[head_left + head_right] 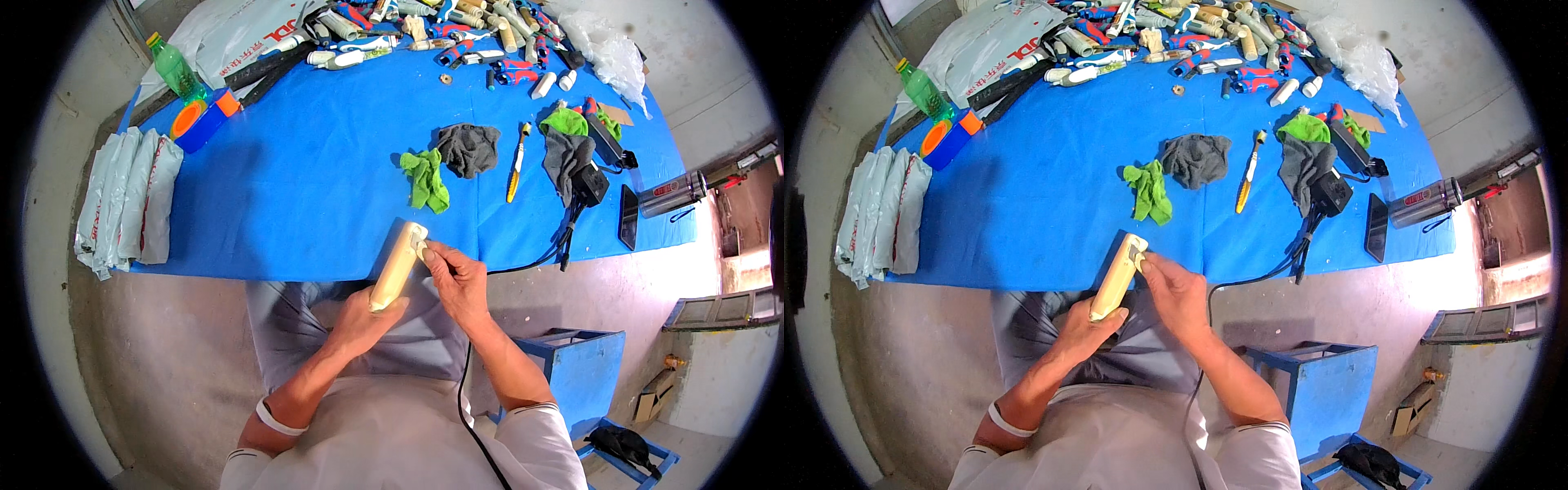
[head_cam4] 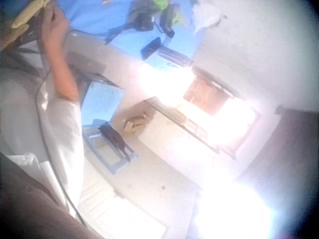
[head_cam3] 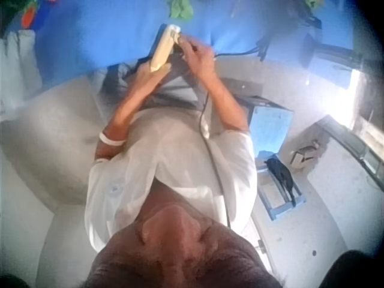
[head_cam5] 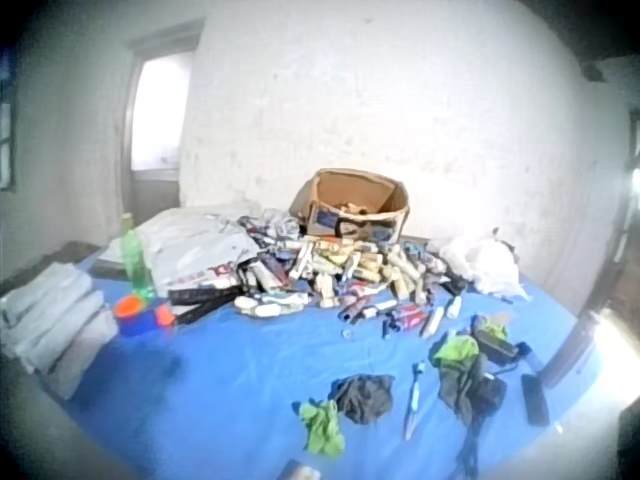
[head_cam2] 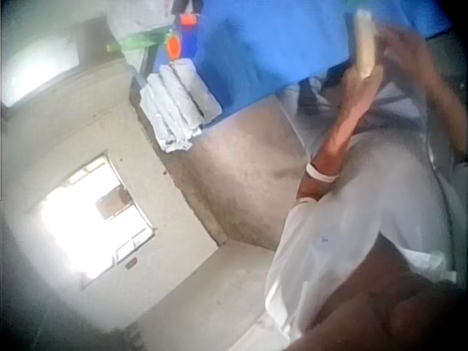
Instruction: The person holds a cylindrical wooden object and uses a small handheld tool to scrape and shape its surface. After shaping, the person wipes the wooden object with a green cloth to remove debris.
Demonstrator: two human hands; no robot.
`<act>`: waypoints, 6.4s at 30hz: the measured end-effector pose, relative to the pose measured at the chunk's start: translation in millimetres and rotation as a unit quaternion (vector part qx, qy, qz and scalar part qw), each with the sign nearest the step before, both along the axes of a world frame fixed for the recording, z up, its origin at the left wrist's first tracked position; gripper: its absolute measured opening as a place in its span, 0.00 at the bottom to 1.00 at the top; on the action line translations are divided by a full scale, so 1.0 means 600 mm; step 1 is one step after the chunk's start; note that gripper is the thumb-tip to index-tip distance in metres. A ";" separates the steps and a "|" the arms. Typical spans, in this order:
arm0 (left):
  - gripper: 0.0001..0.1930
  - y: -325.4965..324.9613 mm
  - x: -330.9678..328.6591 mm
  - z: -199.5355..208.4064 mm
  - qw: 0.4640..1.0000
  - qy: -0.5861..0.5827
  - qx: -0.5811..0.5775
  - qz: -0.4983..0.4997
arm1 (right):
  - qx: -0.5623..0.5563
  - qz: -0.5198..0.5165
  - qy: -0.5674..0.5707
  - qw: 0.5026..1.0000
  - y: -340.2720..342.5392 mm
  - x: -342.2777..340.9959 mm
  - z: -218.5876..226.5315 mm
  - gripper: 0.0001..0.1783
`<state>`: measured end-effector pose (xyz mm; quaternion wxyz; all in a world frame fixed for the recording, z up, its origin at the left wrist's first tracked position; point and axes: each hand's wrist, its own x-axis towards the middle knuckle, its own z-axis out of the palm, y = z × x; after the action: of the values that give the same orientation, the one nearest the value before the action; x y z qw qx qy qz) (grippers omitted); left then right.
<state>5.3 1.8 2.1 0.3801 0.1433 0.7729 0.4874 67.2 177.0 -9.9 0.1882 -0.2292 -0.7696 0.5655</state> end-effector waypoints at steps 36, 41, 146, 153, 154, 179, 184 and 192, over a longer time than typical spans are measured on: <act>0.20 -0.003 0.001 -0.001 1.000 0.016 -0.007 -0.009 | 0.091 0.013 0.002 0.996 -0.004 0.007 0.000 0.14; 0.15 -0.006 0.009 -0.001 1.000 0.009 0.006 0.006 | 0.097 0.040 0.022 0.994 0.000 0.005 0.008 0.12; 0.17 -0.010 0.002 0.013 1.000 -0.013 -0.008 -0.006 | 0.117 0.137 0.037 0.983 0.014 -0.002 0.011 0.10; 0.18 -0.002 -0.010 0.014 1.000 0.000 -0.015 0.000 | 0.098 0.035 0.036 0.994 0.011 -0.027 0.009 0.13; 0.18 -0.003 -0.008 0.012 1.000 0.001 -0.013 0.005 | 0.116 0.036 0.037 0.992 0.010 -0.029 0.012 0.13; 0.19 -0.002 -0.018 0.011 1.000 -0.023 -0.007 0.006 | 0.099 0.019 0.000 0.995 0.001 -0.030 0.015 0.13; 0.20 -0.005 -0.019 -0.009 1.000 -0.024 -0.005 -0.009 | 0.150 0.018 0.030 0.988 -0.002 -0.029 0.011 0.12; 0.20 -0.007 -0.014 0.007 0.999 -0.023 -0.017 -0.017 | 0.144 0.062 0.025 0.987 0.008 -0.024 0.005 0.11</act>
<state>-3.3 -2.2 6.4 0.4083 0.1390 0.7698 0.4705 52.6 181.9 -6.8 0.2030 -0.1369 -0.8507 0.4652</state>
